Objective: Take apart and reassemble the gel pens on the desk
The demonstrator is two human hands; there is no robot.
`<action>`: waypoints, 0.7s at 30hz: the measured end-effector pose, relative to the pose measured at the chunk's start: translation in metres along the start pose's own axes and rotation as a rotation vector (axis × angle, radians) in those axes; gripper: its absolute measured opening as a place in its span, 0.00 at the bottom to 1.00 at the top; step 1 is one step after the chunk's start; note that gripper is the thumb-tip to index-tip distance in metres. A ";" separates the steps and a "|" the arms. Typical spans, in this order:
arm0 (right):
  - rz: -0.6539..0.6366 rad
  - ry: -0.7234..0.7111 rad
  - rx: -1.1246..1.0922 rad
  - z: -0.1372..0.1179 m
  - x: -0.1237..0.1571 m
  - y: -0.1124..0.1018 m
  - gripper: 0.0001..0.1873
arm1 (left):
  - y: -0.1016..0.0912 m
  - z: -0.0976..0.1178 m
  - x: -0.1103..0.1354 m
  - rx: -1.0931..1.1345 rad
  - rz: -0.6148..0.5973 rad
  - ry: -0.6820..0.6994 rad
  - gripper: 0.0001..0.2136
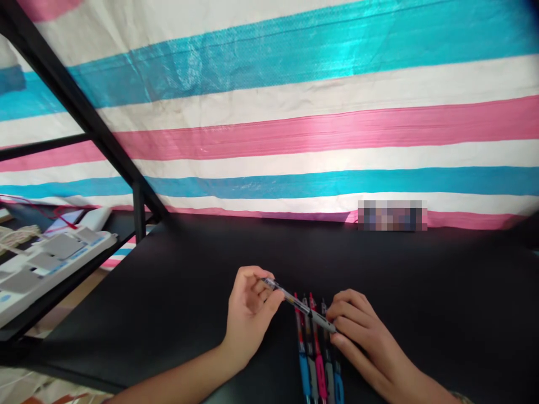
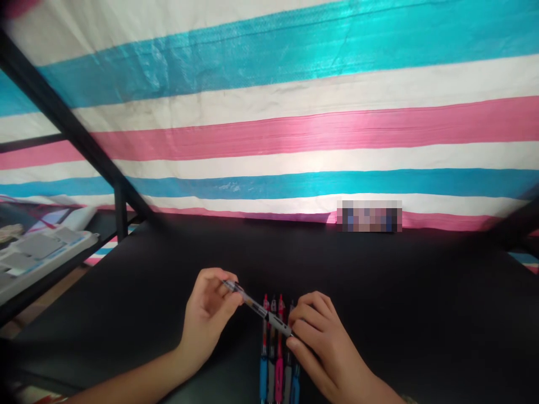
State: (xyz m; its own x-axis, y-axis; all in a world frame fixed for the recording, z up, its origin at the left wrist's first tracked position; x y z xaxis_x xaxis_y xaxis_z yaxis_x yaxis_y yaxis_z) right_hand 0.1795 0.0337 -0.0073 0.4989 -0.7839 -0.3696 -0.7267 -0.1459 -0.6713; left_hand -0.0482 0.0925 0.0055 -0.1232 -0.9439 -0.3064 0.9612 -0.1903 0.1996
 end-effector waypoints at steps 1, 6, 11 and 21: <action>0.005 0.001 0.013 0.000 0.001 0.001 0.09 | 0.001 -0.001 0.000 0.017 0.003 -0.025 0.12; 0.011 -0.013 0.033 0.000 0.002 0.003 0.11 | 0.002 -0.003 0.000 0.100 -0.004 -0.108 0.13; -0.009 -0.015 0.013 0.003 0.002 0.001 0.08 | -0.002 -0.001 -0.005 0.169 -0.008 -0.073 0.16; 0.142 0.179 -0.126 0.014 0.015 0.005 0.07 | -0.058 0.016 -0.044 0.048 0.082 0.003 0.20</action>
State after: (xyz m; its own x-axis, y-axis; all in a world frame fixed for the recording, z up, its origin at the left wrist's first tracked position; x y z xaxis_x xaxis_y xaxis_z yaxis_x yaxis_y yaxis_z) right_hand 0.1902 0.0291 -0.0249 0.3046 -0.8944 -0.3275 -0.8419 -0.0921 -0.5317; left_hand -0.1019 0.1409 0.0222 -0.0435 -0.9559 -0.2903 0.9551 -0.1250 0.2685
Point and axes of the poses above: each hand's wrist, its own x-axis away from the middle knuckle, its own y-axis out of the palm, z = x × y, the point moved 2 cm from there along -x, towards the middle knuckle, and after that the axes turned 3 degrees about -z, right-handed, at the moved point
